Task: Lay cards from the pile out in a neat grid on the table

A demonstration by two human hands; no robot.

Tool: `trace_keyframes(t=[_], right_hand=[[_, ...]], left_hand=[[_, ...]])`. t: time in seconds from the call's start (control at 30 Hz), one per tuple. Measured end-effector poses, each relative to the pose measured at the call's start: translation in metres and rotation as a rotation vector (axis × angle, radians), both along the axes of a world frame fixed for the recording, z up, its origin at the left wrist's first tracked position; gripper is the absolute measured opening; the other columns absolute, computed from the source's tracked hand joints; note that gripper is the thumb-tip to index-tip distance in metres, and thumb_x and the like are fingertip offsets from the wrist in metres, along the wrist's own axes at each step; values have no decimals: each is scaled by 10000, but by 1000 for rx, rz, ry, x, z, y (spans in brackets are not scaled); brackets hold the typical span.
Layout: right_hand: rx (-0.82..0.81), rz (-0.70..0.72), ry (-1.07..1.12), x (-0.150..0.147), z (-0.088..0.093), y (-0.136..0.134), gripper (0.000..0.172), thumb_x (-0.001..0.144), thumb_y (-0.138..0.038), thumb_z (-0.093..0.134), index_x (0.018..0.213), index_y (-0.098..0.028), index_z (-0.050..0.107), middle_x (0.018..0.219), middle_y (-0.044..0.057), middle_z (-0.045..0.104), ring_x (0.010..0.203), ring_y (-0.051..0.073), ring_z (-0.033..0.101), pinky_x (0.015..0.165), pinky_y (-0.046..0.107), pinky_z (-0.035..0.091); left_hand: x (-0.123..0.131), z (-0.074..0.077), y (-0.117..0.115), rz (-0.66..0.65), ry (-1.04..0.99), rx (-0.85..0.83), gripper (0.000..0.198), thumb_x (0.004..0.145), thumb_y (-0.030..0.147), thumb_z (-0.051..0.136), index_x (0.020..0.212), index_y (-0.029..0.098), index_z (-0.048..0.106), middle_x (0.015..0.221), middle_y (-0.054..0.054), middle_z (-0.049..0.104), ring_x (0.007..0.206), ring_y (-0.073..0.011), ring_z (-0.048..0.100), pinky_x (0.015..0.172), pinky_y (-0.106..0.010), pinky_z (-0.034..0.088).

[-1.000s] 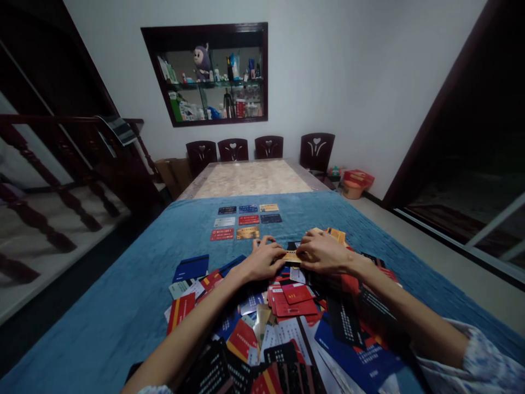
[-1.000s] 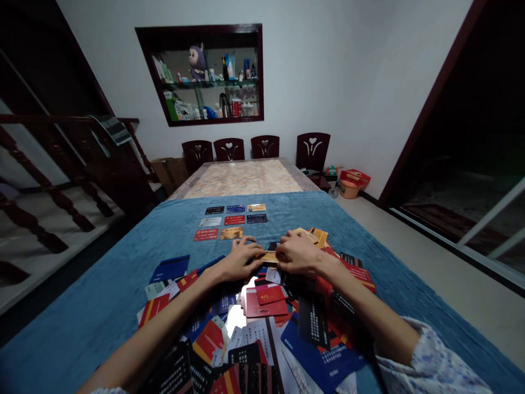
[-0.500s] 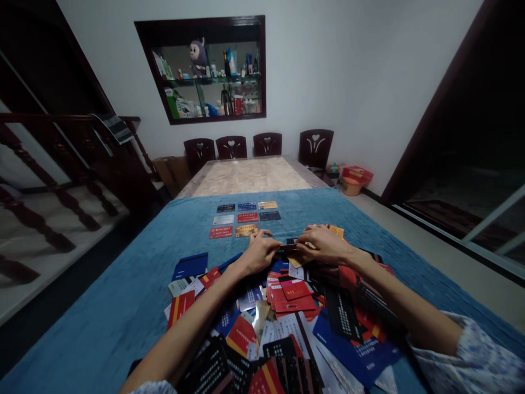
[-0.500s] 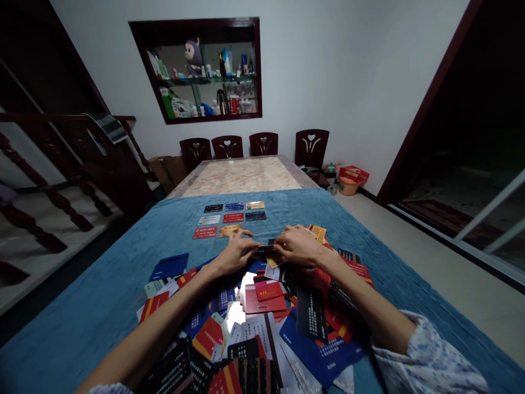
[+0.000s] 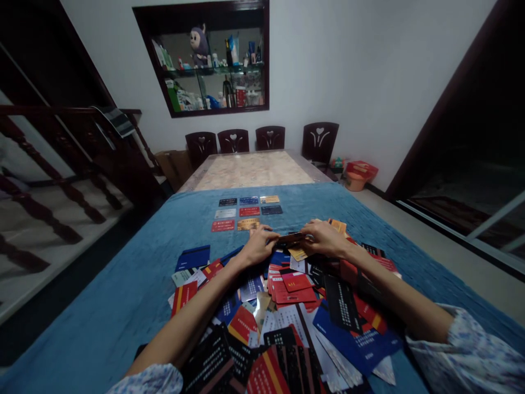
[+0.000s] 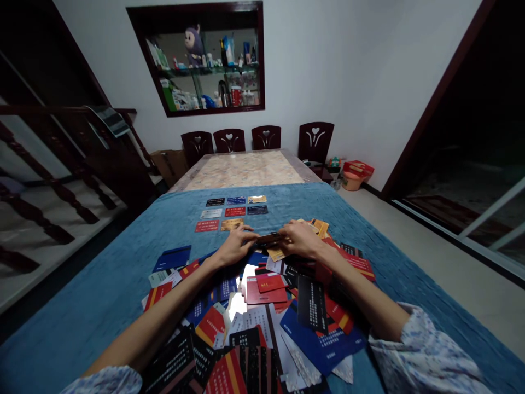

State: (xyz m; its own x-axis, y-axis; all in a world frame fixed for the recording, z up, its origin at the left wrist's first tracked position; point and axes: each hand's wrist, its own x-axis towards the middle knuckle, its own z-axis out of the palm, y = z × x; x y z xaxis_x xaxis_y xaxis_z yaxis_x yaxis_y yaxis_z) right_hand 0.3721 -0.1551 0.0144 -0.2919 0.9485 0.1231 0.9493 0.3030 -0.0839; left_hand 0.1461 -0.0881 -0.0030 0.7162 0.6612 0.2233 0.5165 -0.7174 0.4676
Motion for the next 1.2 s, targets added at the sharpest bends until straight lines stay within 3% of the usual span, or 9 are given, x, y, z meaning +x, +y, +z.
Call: trace_keyframes(t=[0.23,0.57,0.9,1.07,1.2], right_hand=[[99,54,196,8,-18,8,168,846,-239,569,841,-190,729,815,58,715,816,203,597,731,280,402],[284,93,429,0,-18,7,142,861,-226,559,894,-193,693,867,70,706,851,211,610,772,325,455],[506,150,295,-17,-25,7,145,912,-215,546,957,-196,682,873,80,695,871,212,599,818,352,411],[539,164,242,-23,-26,8,163,937,-243,543,945,-199,700,845,82,700,856,210,584,792,342,387],[449,125,262,-29,-21,9,165,935,-254,550,936,-196,705,857,87,705,843,208,580,774,331,379]], left_hand=[[-2,-3,3,-5,-9,-8,273,900,170,532,1041,221,759,1122,-107,686,1213,-251,546,1024,-428,426],[-2,1,3,20,-34,13,264,882,153,557,1029,222,765,1069,-97,698,1164,-265,573,1019,-451,428],[-2,12,-2,-4,-301,72,359,763,65,602,1076,185,730,983,-59,712,1061,-224,575,988,-398,440],[-1,19,-9,-22,-329,124,200,776,97,651,928,186,746,883,-48,715,986,-220,566,921,-387,447],[-2,23,-8,10,-270,140,101,814,140,656,825,192,742,815,-44,707,941,-217,559,890,-374,443]])
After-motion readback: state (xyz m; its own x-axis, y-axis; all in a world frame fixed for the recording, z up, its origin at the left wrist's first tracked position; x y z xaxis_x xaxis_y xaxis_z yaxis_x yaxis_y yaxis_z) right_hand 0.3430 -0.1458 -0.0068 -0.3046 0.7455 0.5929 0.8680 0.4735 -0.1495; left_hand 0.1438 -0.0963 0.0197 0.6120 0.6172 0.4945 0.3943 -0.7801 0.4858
